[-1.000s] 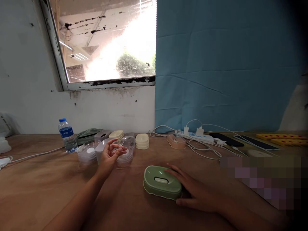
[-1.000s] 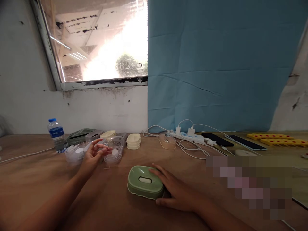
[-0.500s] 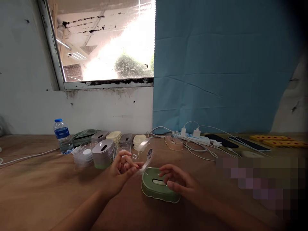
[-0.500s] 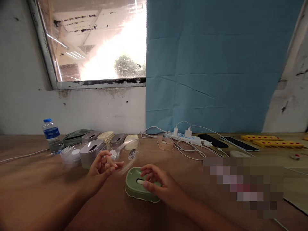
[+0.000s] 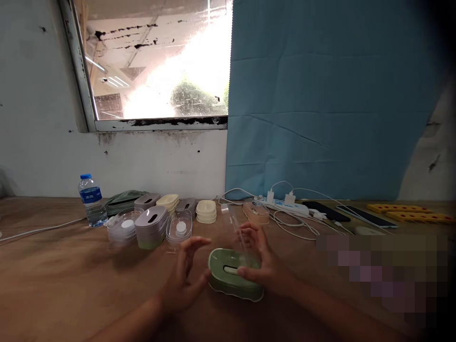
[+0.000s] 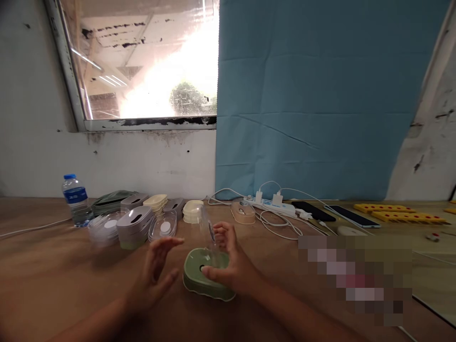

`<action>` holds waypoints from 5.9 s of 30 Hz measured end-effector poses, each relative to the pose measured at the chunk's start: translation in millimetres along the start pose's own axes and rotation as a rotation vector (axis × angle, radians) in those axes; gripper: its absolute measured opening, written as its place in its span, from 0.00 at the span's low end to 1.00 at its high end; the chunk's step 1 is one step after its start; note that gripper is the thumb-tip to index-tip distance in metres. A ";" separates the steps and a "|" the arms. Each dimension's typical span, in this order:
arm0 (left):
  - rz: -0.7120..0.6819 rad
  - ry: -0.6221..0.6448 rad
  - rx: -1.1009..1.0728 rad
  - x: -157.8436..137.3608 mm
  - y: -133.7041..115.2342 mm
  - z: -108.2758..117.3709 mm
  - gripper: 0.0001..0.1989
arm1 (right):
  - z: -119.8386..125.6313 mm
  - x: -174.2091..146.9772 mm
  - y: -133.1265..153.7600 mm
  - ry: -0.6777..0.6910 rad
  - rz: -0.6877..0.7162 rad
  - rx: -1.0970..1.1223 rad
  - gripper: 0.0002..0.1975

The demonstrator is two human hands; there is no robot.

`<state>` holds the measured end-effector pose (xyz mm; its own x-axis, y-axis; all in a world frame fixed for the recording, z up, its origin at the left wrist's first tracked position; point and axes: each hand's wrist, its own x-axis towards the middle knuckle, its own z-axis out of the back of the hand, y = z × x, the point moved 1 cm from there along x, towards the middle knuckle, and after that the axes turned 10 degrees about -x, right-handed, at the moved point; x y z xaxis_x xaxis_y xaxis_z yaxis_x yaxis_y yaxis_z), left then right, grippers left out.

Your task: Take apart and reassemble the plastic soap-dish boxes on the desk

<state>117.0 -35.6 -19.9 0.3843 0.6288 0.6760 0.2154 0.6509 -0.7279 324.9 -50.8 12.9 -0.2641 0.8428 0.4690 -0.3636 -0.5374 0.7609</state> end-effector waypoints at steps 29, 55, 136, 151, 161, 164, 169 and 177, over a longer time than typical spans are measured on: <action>0.278 0.209 0.297 1.7 19.0 -0.2 0.40 | 22.1 -22.7 -17.2 0.507 0.031 -0.661 0.38; 0.280 0.220 0.327 6.0 22.8 2.8 0.36 | 21.5 -20.7 -28.4 0.509 -0.102 -0.590 0.46; 0.412 0.087 0.312 2.6 24.7 1.7 0.19 | 91.7 107.5 -167.9 -0.672 -0.383 -0.764 0.34; 0.139 0.107 0.626 11.6 23.1 0.8 0.12 | 16.2 122.2 -131.9 -0.266 0.181 -0.819 0.09; 0.033 0.043 0.830 17.9 14.9 17.9 0.08 | -70.5 167.3 -140.4 -0.321 0.114 -0.747 0.12; 0.039 0.001 0.873 20.0 14.6 27.8 0.09 | -62.4 164.7 -140.7 -0.375 0.105 -0.703 0.13; 0.047 -0.057 0.900 21.2 16.2 47.1 0.11 | -39.4 126.5 -124.1 -0.415 0.116 -0.627 0.11; 0.024 -0.166 1.016 37.7 25.4 54.1 0.10 | 17.7 5.9 -64.3 0.106 0.248 -0.564 0.08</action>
<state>88.4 27.6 -6.6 0.2335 0.6467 0.7261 -0.6813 0.6416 -0.3523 362.5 -10.7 -25.2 -0.4781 0.6986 0.5323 -0.6880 -0.6746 0.2674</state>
